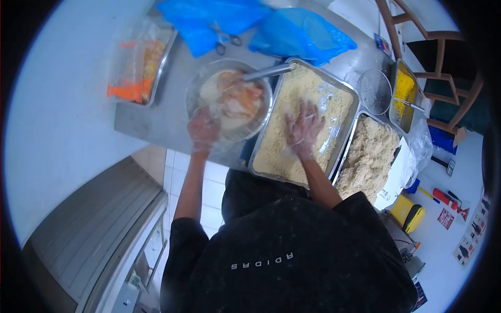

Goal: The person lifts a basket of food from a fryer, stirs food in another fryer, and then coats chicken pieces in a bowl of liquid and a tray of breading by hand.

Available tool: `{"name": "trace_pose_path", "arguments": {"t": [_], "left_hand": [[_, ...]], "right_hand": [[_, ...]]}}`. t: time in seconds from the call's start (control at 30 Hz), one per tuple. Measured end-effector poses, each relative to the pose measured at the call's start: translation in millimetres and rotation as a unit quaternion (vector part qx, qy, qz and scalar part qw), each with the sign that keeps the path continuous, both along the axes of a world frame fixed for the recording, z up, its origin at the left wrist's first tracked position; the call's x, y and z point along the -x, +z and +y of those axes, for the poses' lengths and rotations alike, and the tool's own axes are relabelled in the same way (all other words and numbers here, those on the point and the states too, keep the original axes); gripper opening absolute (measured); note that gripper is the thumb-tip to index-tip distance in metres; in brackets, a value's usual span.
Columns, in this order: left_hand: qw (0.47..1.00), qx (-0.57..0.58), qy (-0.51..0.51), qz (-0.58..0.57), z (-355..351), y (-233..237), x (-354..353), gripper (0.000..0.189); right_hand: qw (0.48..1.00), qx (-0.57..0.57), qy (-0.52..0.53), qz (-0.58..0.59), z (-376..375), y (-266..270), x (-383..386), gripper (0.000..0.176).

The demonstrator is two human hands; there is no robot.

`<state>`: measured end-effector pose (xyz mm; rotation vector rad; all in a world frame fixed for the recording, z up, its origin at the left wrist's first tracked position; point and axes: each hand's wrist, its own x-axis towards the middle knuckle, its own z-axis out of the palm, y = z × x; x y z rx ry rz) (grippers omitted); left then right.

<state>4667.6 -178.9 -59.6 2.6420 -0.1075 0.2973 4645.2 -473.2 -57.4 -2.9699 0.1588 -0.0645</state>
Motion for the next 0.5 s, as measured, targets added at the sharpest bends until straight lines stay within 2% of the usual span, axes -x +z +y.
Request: {"name": "trace_pose_path", "arguments": {"t": [0.1, 0.2, 0.27, 0.33, 0.37, 0.5], "left_hand": [[0.999, -0.002, -0.027, -0.032, 4.3, -7.8, -18.6, 0.039], [1.0, 0.021, -0.015, 0.011, 3.5, -0.2, -2.4, 0.04], [0.999, 0.044, -0.013, 0.004, 2.9, 2.8, -7.7, 0.039], [0.999, 0.013, -0.03, -0.035, 1.9, 3.7, -1.9, 0.037], [0.997, -0.002, -0.038, -0.061, 2.3, 3.3, -7.9, 0.036], [0.996, 0.037, 0.013, 0.081, -2.4, 11.4, -10.3, 0.039]], "right_hand": [[0.999, -0.031, -0.004, 0.026, -12.0, -1.3, -19.7, 0.063], [0.993, -0.039, -0.093, 0.059, -12.4, -8.1, -38.3, 0.062], [0.996, -0.026, -0.085, 0.014, -4.6, -12.5, -55.4, 0.061], [0.997, 0.015, -0.069, -0.002, 8.4, -15.7, -59.5, 0.06], [0.997, -0.012, -0.074, -0.008, 9.8, -10.8, -62.1, 0.062], [0.996, 0.009, -0.078, 0.033, 14.7, -5.1, -64.7, 0.064]]}}
